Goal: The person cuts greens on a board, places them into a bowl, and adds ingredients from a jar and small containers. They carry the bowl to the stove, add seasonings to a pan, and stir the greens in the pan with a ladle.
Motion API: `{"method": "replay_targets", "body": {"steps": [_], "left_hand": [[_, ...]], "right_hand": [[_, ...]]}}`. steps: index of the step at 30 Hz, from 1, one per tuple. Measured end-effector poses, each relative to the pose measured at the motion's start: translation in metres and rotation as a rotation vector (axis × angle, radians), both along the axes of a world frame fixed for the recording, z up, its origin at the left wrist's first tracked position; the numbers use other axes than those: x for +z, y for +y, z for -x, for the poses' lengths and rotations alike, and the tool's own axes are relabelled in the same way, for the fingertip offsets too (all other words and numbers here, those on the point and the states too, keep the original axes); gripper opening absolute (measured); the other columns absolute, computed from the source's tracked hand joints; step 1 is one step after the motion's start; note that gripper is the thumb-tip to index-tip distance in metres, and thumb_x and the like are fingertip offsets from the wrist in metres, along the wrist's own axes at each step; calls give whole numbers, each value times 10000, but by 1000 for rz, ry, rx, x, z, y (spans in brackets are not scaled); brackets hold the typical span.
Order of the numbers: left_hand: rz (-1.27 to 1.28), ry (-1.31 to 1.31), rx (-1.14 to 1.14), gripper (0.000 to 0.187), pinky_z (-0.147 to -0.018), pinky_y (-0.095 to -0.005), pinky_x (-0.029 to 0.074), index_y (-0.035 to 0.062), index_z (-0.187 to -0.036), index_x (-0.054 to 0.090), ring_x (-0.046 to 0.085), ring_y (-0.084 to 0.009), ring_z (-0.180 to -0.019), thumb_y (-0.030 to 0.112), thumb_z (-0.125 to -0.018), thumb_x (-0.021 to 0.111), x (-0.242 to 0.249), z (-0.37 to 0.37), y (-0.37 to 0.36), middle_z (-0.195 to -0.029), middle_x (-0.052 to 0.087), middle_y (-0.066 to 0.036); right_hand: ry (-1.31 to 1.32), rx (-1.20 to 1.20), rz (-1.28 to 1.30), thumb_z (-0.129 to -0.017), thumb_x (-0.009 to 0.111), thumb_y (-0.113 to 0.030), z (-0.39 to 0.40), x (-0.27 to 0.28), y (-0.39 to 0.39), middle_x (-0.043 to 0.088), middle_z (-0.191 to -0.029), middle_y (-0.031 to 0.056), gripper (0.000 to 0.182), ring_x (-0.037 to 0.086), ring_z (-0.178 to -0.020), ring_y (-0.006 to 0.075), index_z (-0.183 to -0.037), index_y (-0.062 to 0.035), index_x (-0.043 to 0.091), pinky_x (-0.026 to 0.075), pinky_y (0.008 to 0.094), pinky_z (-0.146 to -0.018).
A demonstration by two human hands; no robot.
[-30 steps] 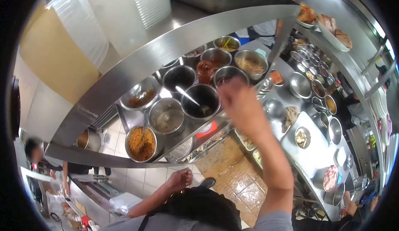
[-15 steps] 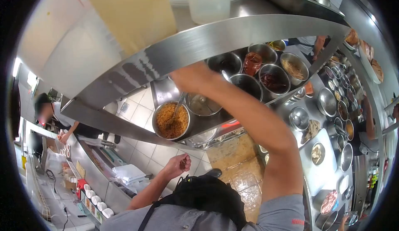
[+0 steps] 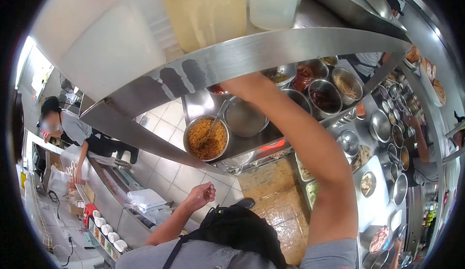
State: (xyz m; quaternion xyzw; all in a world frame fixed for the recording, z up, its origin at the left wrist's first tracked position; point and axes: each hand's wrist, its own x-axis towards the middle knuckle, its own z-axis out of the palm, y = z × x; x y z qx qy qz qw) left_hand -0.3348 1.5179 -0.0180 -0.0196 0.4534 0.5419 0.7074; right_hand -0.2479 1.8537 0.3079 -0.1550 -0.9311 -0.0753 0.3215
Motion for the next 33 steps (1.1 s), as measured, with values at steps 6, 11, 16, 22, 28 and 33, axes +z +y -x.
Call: {"method": "replay_targets", "body": {"steps": [6, 11, 16, 22, 28, 33], "left_hand": [[0, -38, 60, 250, -620, -319, 441, 62, -847, 533, 521, -180, -656, 244, -1006, 471, -4, 4, -6, -739, 554, -50], [66, -136, 257, 253, -613, -310, 433, 72, -822, 531, 515, -167, -651, 237, -1007, 479, -30, 17, -35, -718, 545, -44], [-32, -63, 289, 252, -591, -307, 433, 56, -804, 546, 511, -155, -629, 218, -992, 501, -32, 25, -50, -700, 532, -39], [0, 120, 172, 280, -576, -292, 447, 63, -811, 545, 530, -153, -610, 258, -1002, 485, -14, 25, -46, -717, 554, -38], [-44, 327, -322, 268, -494, -281, 428, 59, -813, 555, 527, -140, -542, 253, -988, 493, -45, -14, 6, -654, 533, -47], [-298, 777, -1334, 268, -440, -276, 400, 41, -748, 545, 498, -128, -479, 194, -952, 462, -73, -70, 64, -601, 531, -46]], "right_hand": [[-86, 50, 173, -783, 615, -159, 49, -35, 13, 667, -812, 148, 168, 651, -796, 321, -853, -17, 670, 502, 437, -729], [-121, 126, 243, -752, 626, -129, 58, -67, 27, 660, -753, 153, 147, 654, -740, 312, -805, -2, 678, 503, 432, -685], [-149, 217, 188, -722, 637, -99, 78, -126, 72, 654, -693, 158, 126, 658, -683, 303, -757, 12, 685, 504, 426, -640], [-520, 122, 605, -689, 658, -71, 77, -80, 81, 687, -826, 195, 218, 672, -793, 320, -882, 18, 710, 519, 432, -720], [-113, 29, 374, -695, 702, -264, -15, -32, -10, 674, -806, 168, 229, 669, -815, 304, -805, -65, 728, 532, 417, -756], [703, 1, 732, -680, 712, -134, -176, -17, -176, 670, -675, 88, 96, 635, -614, 175, -746, -65, 714, 499, 319, -588]]}}
